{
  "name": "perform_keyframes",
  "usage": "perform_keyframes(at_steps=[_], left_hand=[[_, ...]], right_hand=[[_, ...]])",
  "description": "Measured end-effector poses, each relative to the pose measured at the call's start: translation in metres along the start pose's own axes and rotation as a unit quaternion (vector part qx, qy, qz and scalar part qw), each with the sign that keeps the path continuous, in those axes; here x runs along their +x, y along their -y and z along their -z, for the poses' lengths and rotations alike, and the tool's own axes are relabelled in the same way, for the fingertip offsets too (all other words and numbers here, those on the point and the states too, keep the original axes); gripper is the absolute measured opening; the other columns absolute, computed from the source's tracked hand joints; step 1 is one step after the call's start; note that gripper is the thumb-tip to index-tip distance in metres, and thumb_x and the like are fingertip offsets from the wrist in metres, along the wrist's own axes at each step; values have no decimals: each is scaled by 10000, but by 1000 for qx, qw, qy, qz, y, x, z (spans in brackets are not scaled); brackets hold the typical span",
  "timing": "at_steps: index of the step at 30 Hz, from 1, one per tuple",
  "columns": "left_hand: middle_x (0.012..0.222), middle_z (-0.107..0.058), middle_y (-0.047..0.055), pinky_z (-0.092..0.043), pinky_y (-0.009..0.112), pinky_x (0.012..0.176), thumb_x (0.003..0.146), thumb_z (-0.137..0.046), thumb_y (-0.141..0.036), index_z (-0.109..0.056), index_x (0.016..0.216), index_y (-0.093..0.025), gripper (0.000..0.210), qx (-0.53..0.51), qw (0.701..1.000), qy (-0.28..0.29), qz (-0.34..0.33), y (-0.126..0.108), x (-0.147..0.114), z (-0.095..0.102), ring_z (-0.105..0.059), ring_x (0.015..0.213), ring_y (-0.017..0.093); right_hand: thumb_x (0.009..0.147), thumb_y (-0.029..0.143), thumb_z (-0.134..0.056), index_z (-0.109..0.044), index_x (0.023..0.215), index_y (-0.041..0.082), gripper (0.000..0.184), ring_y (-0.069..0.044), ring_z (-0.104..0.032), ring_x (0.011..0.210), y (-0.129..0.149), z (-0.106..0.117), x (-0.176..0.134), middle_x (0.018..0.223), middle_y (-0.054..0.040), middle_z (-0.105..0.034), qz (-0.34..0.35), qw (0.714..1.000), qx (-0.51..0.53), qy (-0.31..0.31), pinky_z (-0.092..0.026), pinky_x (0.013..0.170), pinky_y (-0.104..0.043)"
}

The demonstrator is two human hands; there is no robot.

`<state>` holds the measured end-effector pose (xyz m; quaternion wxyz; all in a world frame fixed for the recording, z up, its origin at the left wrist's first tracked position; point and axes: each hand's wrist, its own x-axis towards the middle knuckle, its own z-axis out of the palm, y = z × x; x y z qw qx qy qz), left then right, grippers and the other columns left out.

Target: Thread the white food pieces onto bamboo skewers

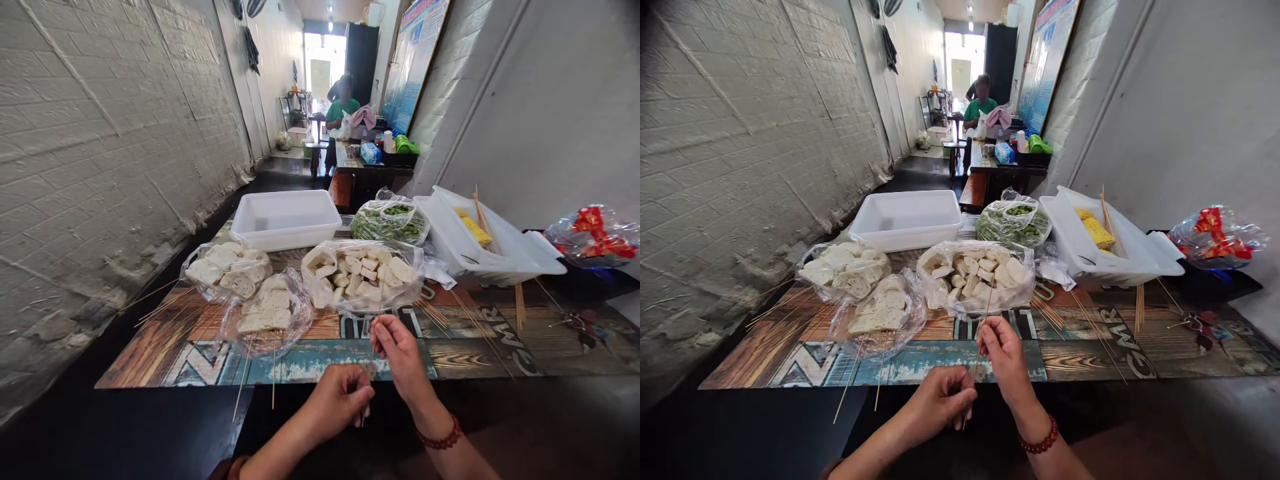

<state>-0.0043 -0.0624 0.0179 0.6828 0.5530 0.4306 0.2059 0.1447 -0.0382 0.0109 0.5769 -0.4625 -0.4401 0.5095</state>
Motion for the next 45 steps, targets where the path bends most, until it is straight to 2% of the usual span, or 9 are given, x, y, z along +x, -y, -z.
perform_keyframes(at_steps=[4, 7, 11, 15, 21, 27, 33, 36, 45], left_hand=[[571, -567, -20, -339, 217, 480, 761, -556, -251, -562, 688, -178, 103, 111, 993, 7, -39, -9, 5, 2, -517, 494, 117], [636, -598, -7, -357, 223, 530, 813, -555, -272, -627, 736, -163, 152, 172, 979, -49, -98, -32, 8, 16, -527, 554, 118], [644, -612, -1, -368, 234, 579, 883, -517, -310, -644, 754, -166, 231, 229, 950, -118, -174, -70, 20, 38, -535, 603, 128], [695, -644, 5, -388, 248, 626, 884, -538, -272, -662, 803, -176, 176, 319, 904, -171, -226, -95, 53, 56, -565, 661, 145], [896, -655, 69, -460, 311, 724, 841, -601, -179, -677, 924, -166, 113, 489, 807, -236, -232, -109, 107, 69, -601, 780, 193], [1056, -630, 125, -480, 381, 865, 830, -587, -134, -661, 995, -167, 184, 640, 699, -206, -244, -109, 133, 66, -585, 1001, 271], [1063, -614, 127, -473, 390, 877, 882, -531, -141, -662, 998, -190, 182, 681, 658, -193, -258, -109, 143, 65, -570, 1024, 267], [1051, -622, 118, -472, 382, 872, 880, -531, -146, -678, 958, -193, 173, 676, 656, -198, -272, -109, 147, 67, -574, 1013, 260], [881, -623, 53, -477, 324, 768, 741, -626, -150, -685, 774, -185, 76, 456, 791, -272, -304, -116, 142, 85, -591, 840, 192]], right_hand=[[918, 408, -608, -586, 936, 211, 199, -87, -366, 491, -3, 6, 11, 612, 73, -487, 13, 996, 56, -65, -282, 442, -194], [915, 393, -591, -568, 892, 216, 180, -84, -274, 458, -10, 12, 13, 536, 104, -384, 22, 991, 76, -108, -208, 422, -193], [891, 367, -600, -569, 858, 209, 165, -83, -264, 456, -16, 19, 11, 505, 107, -370, 23, 987, 85, -131, -205, 430, -197], [899, 389, -600, -572, 859, 207, 188, -81, -254, 448, -17, 22, 13, 507, 107, -360, 24, 985, 93, -141, -200, 416, -200], [911, 403, -600, -573, 848, 209, 205, -78, -264, 448, -19, 22, 17, 514, 105, -358, 32, 984, 97, -143, -207, 410, -202], [912, 395, -597, -572, 848, 214, 193, -83, -271, 451, -21, 23, 18, 516, 102, -362, 31, 985, 96, -143, -216, 415, -211], [905, 415, -596, -569, 823, 212, 221, -83, -279, 444, -21, 22, 19, 509, 102, -356, 30, 985, 96, -142, -209, 408, -212], [903, 420, -596, -559, 821, 213, 226, -83, -274, 446, -20, 22, 19, 513, 103, -354, 30, 985, 97, -140, -205, 410, -212], [903, 434, -594, -545, 818, 213, 241, -88, -267, 450, -21, 22, 20, 518, 102, -362, 30, 986, 89, -140, -203, 415, -217]])
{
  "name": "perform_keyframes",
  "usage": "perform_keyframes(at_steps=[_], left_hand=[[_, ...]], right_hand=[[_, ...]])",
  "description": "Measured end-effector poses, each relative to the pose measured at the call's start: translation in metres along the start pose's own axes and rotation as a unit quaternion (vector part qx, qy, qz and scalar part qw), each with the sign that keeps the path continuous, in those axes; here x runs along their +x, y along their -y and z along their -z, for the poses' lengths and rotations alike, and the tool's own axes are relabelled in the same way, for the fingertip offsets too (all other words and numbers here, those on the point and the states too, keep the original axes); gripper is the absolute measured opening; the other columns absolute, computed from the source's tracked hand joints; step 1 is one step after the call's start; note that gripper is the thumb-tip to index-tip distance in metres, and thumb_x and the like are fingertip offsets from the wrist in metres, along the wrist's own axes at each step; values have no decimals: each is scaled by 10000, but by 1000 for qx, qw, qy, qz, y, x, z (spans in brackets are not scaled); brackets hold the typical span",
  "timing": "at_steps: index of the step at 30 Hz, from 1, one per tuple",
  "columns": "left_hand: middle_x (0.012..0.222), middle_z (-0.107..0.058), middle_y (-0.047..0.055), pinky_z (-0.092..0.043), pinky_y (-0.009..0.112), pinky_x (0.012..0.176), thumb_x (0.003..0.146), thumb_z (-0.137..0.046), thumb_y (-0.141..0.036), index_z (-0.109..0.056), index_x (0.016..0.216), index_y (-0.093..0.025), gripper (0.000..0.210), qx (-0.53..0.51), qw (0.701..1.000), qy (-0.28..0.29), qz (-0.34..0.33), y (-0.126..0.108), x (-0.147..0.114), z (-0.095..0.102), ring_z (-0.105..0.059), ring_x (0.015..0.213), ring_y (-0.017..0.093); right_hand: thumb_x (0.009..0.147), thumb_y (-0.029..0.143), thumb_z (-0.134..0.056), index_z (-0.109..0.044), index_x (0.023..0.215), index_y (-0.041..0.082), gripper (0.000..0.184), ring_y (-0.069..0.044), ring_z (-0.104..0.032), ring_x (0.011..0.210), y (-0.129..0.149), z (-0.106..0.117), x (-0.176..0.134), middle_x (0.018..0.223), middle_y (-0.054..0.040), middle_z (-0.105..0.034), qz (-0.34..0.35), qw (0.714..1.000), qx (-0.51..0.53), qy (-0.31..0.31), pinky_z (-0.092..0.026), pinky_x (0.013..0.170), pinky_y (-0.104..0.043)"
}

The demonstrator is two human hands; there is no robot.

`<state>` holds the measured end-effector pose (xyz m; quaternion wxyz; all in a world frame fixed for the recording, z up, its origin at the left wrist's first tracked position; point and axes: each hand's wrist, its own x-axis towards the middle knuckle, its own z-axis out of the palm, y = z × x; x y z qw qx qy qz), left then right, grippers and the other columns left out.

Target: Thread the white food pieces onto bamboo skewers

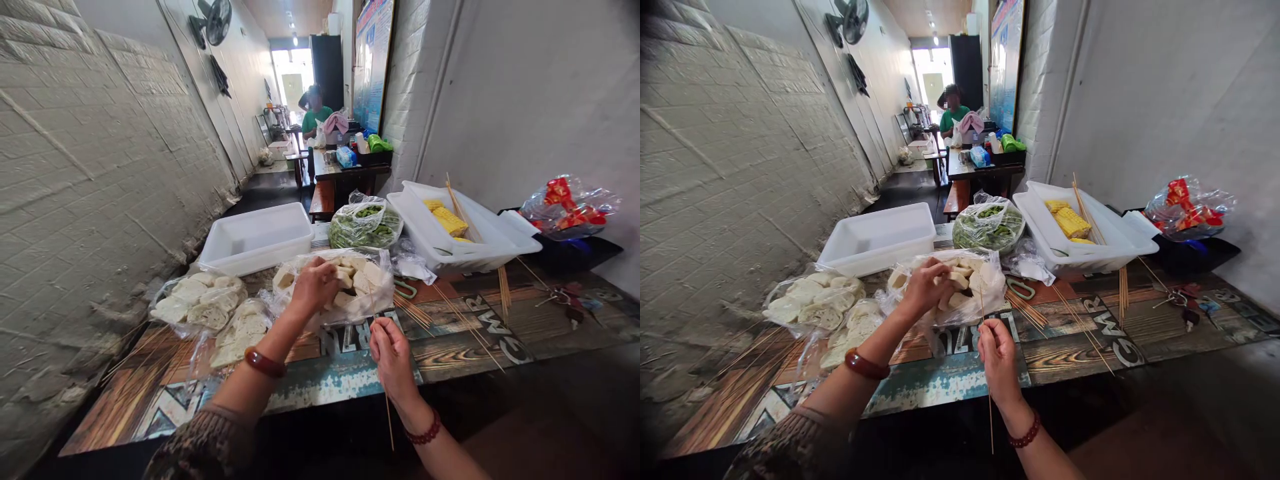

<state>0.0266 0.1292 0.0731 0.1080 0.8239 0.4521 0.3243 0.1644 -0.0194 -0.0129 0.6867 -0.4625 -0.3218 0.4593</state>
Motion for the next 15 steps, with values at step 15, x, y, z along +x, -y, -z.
perform_keyframes(at_steps=[15], left_hand=[[819, -712, 30, -579, 284, 625, 713, -814, -417, -593, 1009, -167, 445, -627, 718, -30, 301, -32, -81, 58, -708, 687, 177]], right_hand=[[880, 442, -652, -604, 843, 204, 245, -91, -305, 468, -1, 5, -4, 539, 88, -399, -6, 1000, -8, 18, -230, 418, -212]])
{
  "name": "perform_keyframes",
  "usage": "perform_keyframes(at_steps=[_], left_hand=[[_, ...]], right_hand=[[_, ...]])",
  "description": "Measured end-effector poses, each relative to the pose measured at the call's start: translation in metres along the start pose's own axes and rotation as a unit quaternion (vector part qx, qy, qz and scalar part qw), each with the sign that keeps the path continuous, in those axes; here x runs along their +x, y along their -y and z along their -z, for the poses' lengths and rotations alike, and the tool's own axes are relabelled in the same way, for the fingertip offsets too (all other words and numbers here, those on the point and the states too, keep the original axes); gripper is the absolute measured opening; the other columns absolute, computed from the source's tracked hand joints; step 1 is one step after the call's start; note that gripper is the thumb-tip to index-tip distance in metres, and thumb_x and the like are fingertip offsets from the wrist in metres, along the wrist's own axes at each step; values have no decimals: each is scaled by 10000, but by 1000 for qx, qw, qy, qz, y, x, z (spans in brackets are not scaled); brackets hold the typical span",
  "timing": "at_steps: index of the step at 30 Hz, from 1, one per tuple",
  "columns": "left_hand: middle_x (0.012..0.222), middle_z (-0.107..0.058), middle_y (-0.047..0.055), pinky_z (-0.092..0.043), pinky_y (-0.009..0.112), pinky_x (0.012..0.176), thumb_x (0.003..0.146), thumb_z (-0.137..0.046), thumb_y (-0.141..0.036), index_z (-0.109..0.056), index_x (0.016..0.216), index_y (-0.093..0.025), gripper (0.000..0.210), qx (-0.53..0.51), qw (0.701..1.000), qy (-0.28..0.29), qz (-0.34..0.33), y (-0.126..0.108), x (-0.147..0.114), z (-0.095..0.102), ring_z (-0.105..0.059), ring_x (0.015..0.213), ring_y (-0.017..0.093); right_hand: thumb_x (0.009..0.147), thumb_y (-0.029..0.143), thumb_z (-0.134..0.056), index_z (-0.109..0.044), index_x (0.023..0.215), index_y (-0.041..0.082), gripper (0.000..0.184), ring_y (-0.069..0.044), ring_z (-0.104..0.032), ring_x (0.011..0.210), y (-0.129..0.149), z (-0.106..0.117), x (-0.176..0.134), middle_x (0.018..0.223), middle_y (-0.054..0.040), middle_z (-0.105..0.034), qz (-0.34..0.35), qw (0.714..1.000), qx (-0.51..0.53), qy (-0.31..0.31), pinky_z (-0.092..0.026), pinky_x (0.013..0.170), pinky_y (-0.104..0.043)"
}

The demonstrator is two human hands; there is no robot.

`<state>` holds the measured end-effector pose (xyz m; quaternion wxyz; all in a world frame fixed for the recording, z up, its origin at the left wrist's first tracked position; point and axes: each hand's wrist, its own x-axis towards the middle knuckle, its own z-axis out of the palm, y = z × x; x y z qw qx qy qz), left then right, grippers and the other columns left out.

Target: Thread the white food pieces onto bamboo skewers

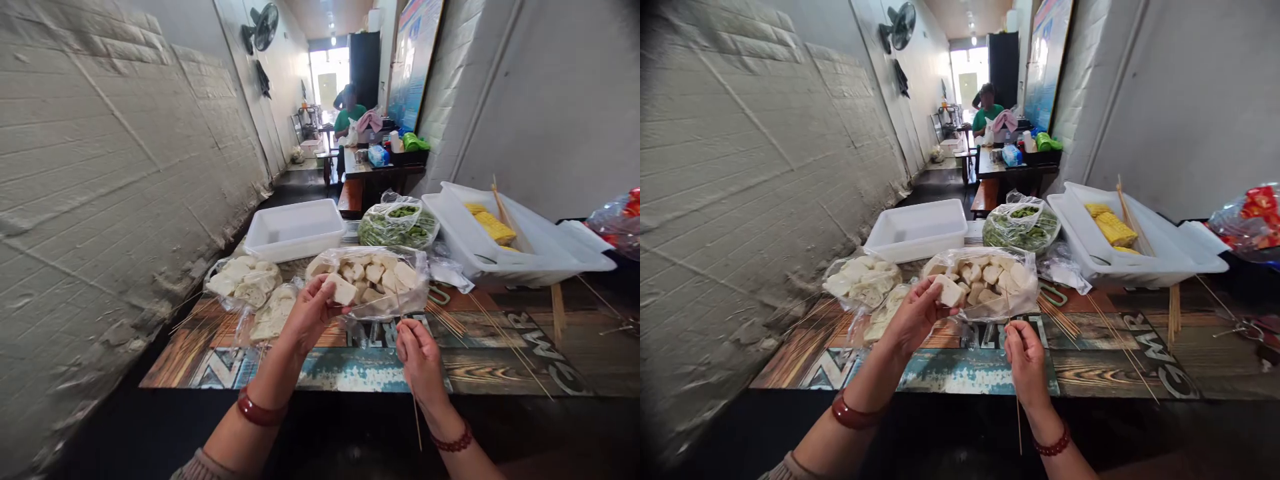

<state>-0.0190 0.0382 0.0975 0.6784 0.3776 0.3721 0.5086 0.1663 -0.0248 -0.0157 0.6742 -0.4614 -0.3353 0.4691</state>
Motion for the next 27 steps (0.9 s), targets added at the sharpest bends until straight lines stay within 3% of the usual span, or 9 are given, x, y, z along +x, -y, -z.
perform_keyframes(at_steps=[5, 9, 12, 17, 20, 24, 27], left_hand=[[918, -695, 32, -596, 360, 721, 745, -795, -419, -579, 1258, -227, 589, -36, 999, -6, 28, 4, -31, 13, -714, 760, 199], [1087, -677, 46, -540, 260, 668, 708, -830, -313, -529, 1343, -264, 705, -6, 1000, -8, 12, 6, -44, 22, -681, 787, 156], [1041, -681, 37, -463, 195, 601, 642, -864, -262, -557, 1287, -223, 715, 36, 998, -41, -18, 10, -47, 29, -636, 785, 132], [857, -706, 34, -477, 258, 728, 632, -865, -290, -657, 994, -146, 441, 116, 992, -28, -44, 13, -52, 37, -628, 784, 157], [913, -725, 47, -467, 281, 783, 665, -844, -291, -699, 1062, -147, 446, 142, 988, -10, -52, 10, -57, 39, -632, 829, 173], [957, -731, 43, -458, 264, 778, 670, -843, -264, -615, 1288, -184, 663, 130, 990, -12, -54, 5, -62, 40, -633, 857, 168], [855, -724, 40, -448, 233, 697, 624, -873, -301, -684, 1120, -148, 552, 97, 994, -41, -37, 4, -63, 44, -625, 755, 145]], right_hand=[[874, 448, -668, -648, 891, 197, 253, -94, -347, 485, 5, -1, -12, 558, 72, -434, -9, 999, -19, 29, -260, 428, -208], [894, 419, -648, -661, 877, 210, 211, -97, -346, 462, 14, -1, -32, 524, 74, -415, -24, 993, -67, 92, -259, 415, -210], [898, 397, -643, -692, 905, 212, 191, -103, -376, 455, 21, -1, -45, 526, 61, -446, -11, 982, -124, 144, -273, 410, -219], [916, 387, -615, -720, 978, 220, 207, -111, -408, 453, 25, -5, -53, 538, 46, -488, 11, 970, -168, 177, -294, 403, -225], [915, 388, -613, -724, 962, 222, 206, -107, -408, 452, 25, -10, -56, 549, 44, -495, 12, 968, -179, 178, -302, 408, -225], [920, 394, -598, -734, 971, 223, 224, -109, -404, 447, 27, -17, -61, 536, 52, -471, 3, 963, -184, 195, -322, 429, -234], [935, 391, -576, -743, 1061, 232, 262, -118, -418, 455, 29, -20, -66, 534, 52, -465, 0, 959, -193, 210, -351, 460, -246]])
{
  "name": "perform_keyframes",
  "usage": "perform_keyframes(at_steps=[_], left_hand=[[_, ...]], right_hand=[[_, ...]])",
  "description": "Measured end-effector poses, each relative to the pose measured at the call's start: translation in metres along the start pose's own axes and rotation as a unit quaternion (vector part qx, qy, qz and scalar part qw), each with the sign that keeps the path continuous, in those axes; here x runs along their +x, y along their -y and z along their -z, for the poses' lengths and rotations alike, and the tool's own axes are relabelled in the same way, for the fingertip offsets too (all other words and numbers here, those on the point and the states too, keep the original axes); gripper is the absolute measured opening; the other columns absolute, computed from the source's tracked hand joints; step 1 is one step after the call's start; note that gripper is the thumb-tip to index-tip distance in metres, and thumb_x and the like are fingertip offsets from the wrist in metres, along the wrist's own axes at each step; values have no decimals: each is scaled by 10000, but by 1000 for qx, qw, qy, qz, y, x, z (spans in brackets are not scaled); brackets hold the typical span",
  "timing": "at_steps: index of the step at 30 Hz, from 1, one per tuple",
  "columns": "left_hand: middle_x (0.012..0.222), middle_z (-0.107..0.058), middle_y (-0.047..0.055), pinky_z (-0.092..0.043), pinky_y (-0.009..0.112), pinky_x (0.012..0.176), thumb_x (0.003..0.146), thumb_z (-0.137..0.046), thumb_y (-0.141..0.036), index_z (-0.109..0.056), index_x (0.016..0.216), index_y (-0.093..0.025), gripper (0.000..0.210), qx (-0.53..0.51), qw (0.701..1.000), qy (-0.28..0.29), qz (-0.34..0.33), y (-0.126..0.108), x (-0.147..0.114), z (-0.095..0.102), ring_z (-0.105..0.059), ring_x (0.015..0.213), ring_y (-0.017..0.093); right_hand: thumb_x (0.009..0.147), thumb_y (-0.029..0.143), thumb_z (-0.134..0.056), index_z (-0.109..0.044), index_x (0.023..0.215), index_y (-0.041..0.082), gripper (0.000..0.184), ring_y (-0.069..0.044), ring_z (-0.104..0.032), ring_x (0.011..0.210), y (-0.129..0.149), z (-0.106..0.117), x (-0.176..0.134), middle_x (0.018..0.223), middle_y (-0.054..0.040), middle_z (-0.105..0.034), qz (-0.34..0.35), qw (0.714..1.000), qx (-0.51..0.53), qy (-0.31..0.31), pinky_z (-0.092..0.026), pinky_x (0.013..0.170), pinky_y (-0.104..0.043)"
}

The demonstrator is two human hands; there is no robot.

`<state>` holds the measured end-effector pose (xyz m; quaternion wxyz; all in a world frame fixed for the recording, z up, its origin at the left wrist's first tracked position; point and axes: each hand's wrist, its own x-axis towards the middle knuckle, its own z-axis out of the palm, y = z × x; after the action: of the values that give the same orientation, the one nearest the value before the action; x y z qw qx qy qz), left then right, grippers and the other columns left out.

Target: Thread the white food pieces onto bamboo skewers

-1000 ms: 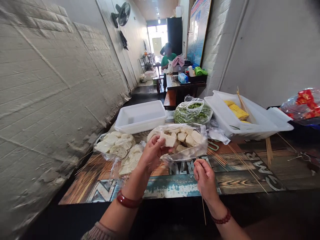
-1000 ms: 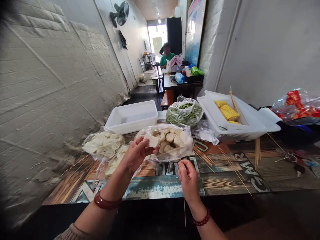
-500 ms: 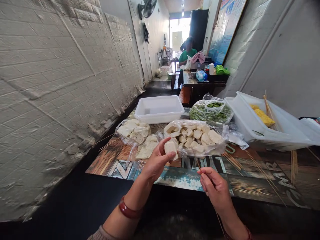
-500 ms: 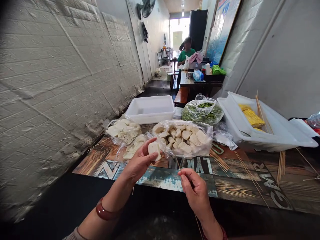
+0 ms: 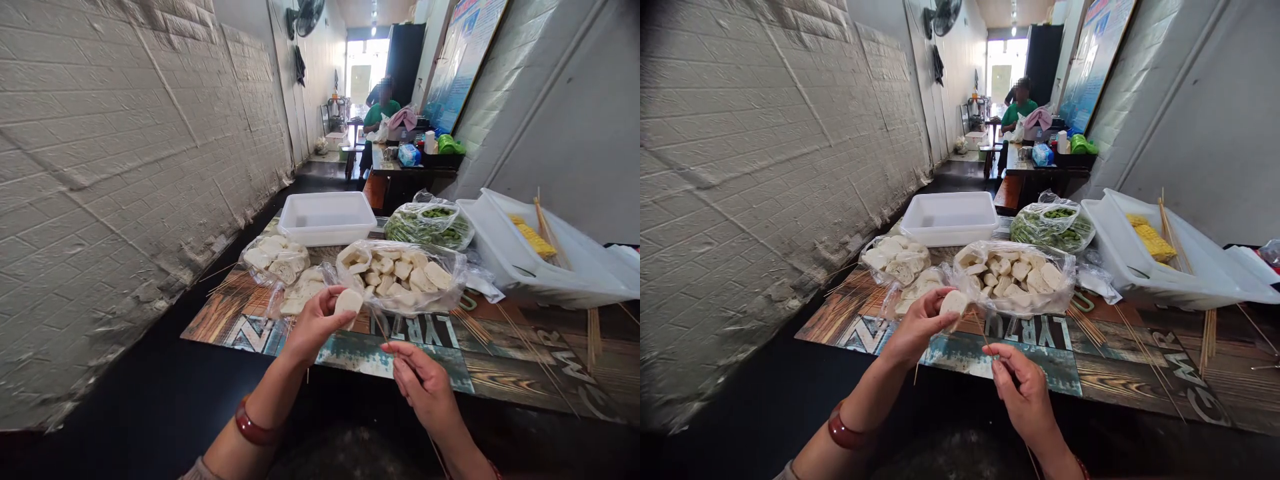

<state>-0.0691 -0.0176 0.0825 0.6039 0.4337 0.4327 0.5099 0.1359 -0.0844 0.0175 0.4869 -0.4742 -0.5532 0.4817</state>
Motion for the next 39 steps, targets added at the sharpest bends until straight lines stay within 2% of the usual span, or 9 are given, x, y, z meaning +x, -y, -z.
perform_keyframes(at_steps=[3, 7, 11, 17, 26, 34, 39], left_hand=[[843, -727, 55, -434, 214, 646, 639, -859, -391, -730, 949, -135, 422, -47, 999, -7, 23, 2, 1, 4, -616, 713, 131], [860, -734, 63, -448, 212, 642, 629, -862, -403, -749, 993, -147, 458, -132, 990, -13, 50, 1, 0, 6, -627, 735, 134], [817, -714, 44, -389, 178, 506, 607, -879, -381, -727, 1033, -136, 514, -166, 982, -13, 86, -1, -3, 4, -558, 567, 69], [717, -675, 33, -269, 141, 406, 628, -861, -407, -671, 943, -117, 469, -168, 981, 9, 97, -2, -5, 5, -526, 493, 47], [715, -659, 23, -242, 148, 395, 627, -860, -418, -666, 902, -108, 457, -159, 984, 24, 81, -2, -9, 9, -502, 474, 34], [729, -663, 22, -276, 150, 403, 595, -883, -405, -690, 897, -112, 463, -168, 982, 12, 82, -1, -11, 10, -518, 482, 42], [759, -666, 19, -347, 162, 445, 570, -899, -398, -702, 882, -120, 461, -172, 982, 1, 82, -1, -13, 9, -529, 522, 54]], right_hand=[[939, 378, -568, -729, 1175, 244, 316, -124, -424, 447, 4, -3, -3, 534, 46, -475, 3, 1000, -3, 20, -359, 451, -250], [890, 352, -617, -750, 1172, 248, 329, -134, -446, 437, 13, -7, -7, 520, 35, -501, 19, 999, -11, 23, -396, 440, -257], [847, 343, -655, -770, 1142, 262, 327, -143, -466, 437, 27, -14, -11, 489, 40, -486, 15, 999, -16, 27, -433, 459, -267], [821, 357, -681, -785, 1111, 283, 317, -165, -481, 441, 37, -23, -11, 451, 38, -470, 16, 999, -23, 24, -422, 437, -268], [900, 364, -594, -743, 1206, 259, 356, -146, -476, 423, 36, -25, -13, 466, 34, -494, 51, 994, -87, 41, -426, 414, -236], [948, 361, -517, -715, 1254, 234, 386, -137, -494, 415, 39, -27, -13, 474, 34, -520, 83, 985, -143, 49, -453, 428, -227], [947, 343, -517, -714, 1257, 232, 384, -144, -519, 419, 37, -28, -12, 466, 36, -528, 95, 982, -156, 44, -465, 433, -230]])
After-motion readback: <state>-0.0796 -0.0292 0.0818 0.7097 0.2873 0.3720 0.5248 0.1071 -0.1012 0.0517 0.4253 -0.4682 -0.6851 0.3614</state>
